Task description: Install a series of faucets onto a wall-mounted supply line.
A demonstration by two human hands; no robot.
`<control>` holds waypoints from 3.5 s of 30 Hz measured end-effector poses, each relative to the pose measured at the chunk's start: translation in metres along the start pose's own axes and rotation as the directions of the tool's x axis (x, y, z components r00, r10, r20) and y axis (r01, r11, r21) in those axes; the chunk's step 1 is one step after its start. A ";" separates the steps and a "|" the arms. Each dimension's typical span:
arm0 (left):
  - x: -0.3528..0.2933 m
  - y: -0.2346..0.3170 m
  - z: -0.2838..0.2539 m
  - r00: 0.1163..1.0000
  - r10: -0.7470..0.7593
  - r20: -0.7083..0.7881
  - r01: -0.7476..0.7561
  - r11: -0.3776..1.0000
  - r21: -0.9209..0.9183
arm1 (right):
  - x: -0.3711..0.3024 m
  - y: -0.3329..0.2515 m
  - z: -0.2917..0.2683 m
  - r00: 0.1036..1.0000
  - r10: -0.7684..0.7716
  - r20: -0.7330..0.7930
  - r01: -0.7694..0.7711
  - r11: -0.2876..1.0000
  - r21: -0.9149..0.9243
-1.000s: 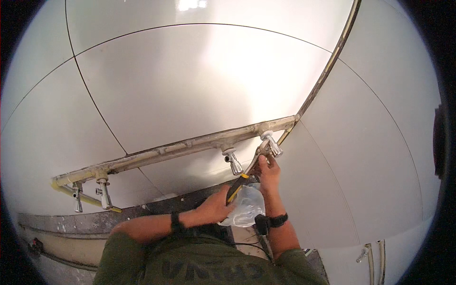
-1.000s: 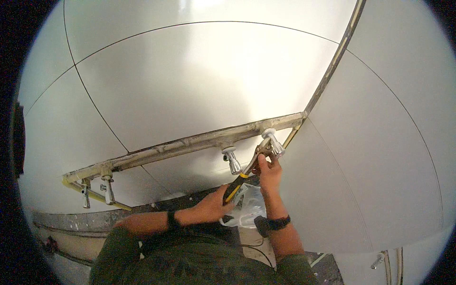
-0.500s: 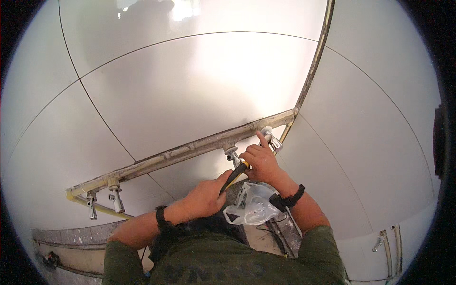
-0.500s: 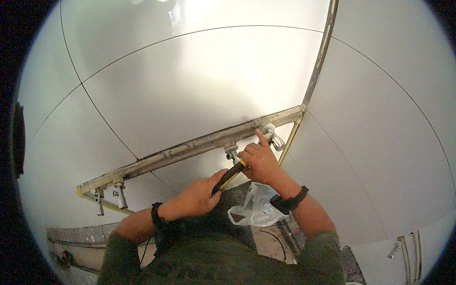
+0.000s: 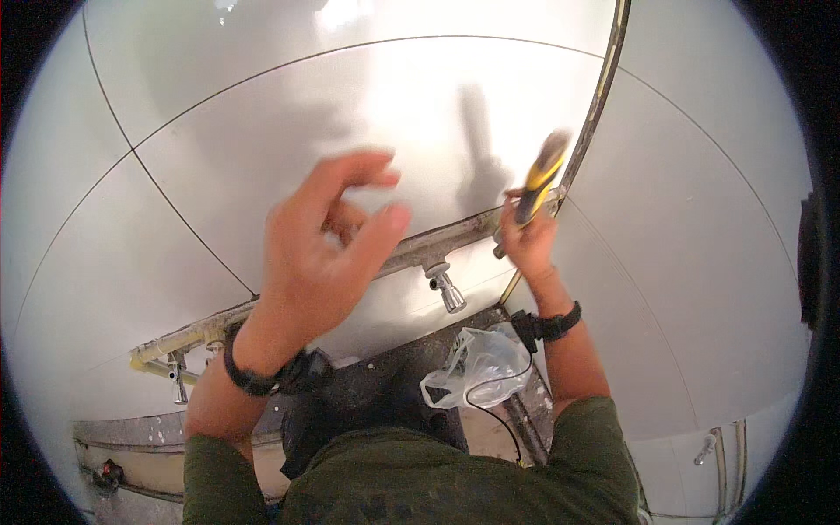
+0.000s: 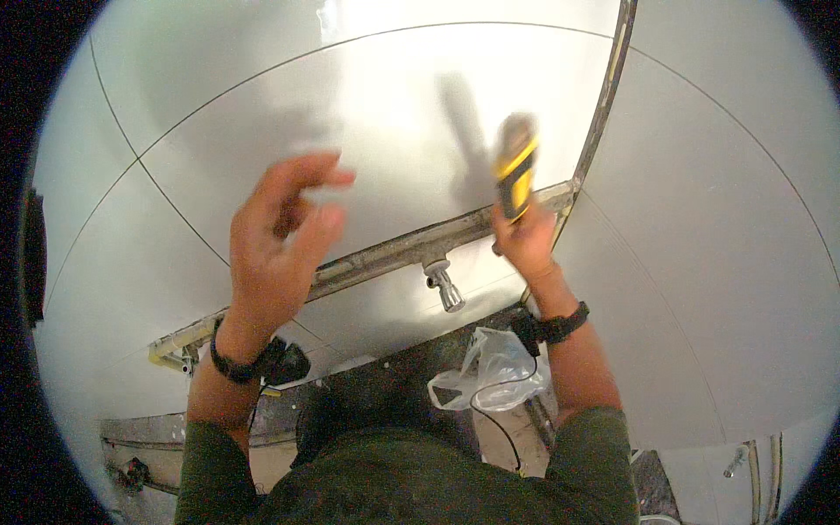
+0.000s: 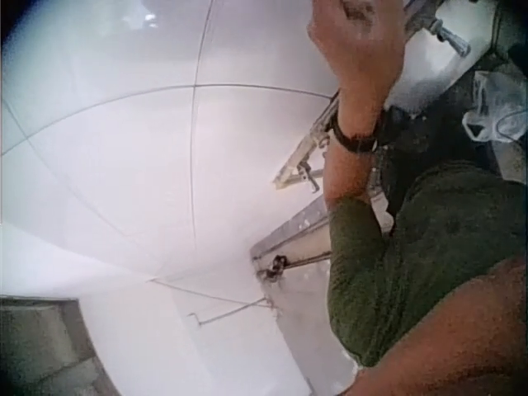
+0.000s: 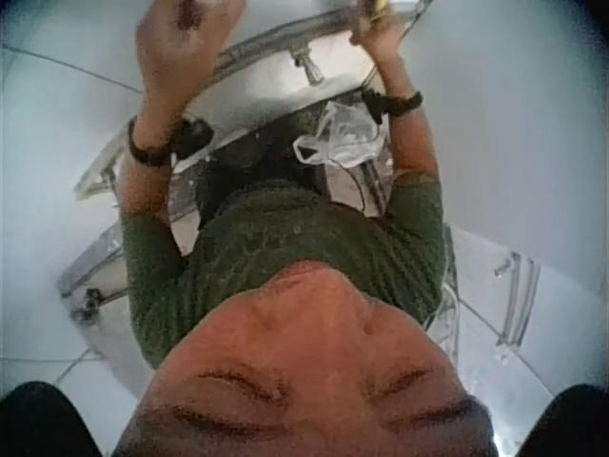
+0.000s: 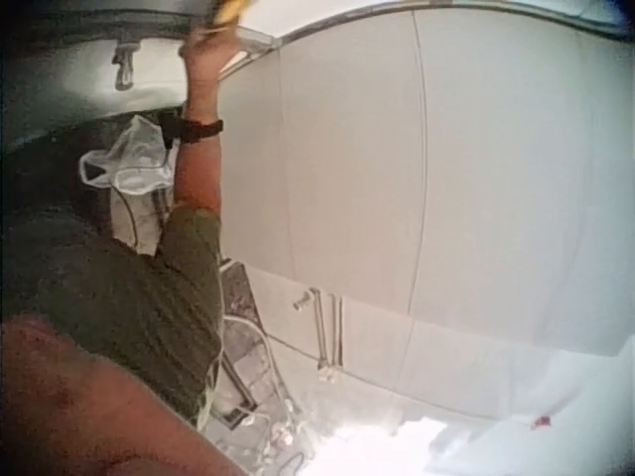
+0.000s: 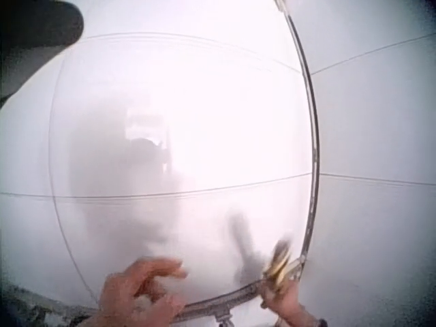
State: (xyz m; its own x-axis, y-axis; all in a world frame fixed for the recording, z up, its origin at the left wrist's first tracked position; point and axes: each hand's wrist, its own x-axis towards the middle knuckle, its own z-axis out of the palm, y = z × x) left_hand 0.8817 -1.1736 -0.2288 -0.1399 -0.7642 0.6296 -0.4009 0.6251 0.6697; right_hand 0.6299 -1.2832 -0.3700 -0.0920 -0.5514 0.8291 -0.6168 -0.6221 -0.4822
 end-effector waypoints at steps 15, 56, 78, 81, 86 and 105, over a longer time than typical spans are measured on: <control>-0.114 -0.097 -0.013 0.902 -0.370 0.222 0.370 0.928 0.040 | 0.016 0.043 -0.006 0.712 0.662 -0.235 -0.483 0.705 0.520; -0.181 -0.226 0.232 0.377 -0.443 0.814 0.916 0.049 -0.398 | -0.156 0.022 -0.010 0.676 0.681 0.282 -0.729 0.673 0.122; -0.140 -0.264 0.258 0.522 -0.355 0.776 0.829 0.424 -0.364 | -0.127 0.035 0.024 0.836 0.532 0.132 -0.547 0.829 0.121; -0.119 -0.254 0.255 0.621 -0.243 0.745 0.622 0.732 -0.279 | -0.130 0.044 0.025 0.849 0.509 0.142 -0.521 0.851 0.065; -0.122 -0.248 0.233 0.836 -0.198 0.512 0.396 0.864 -0.313 | -0.127 0.029 0.030 0.746 0.623 0.235 -0.666 0.696 0.268; -0.127 -0.219 0.203 0.706 -0.444 0.552 0.531 0.848 0.004 | -0.138 0.029 0.039 0.756 0.636 0.158 -0.634 0.651 0.418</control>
State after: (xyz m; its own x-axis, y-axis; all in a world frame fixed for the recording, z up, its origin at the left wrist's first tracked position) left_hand 0.8032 -1.2461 -0.5354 -0.4200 -0.9048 -0.0706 -0.4177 0.1237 0.9001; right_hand 0.6547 -1.2467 -0.5093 -0.3382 -0.8998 0.2756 -0.0165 -0.2871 -0.9578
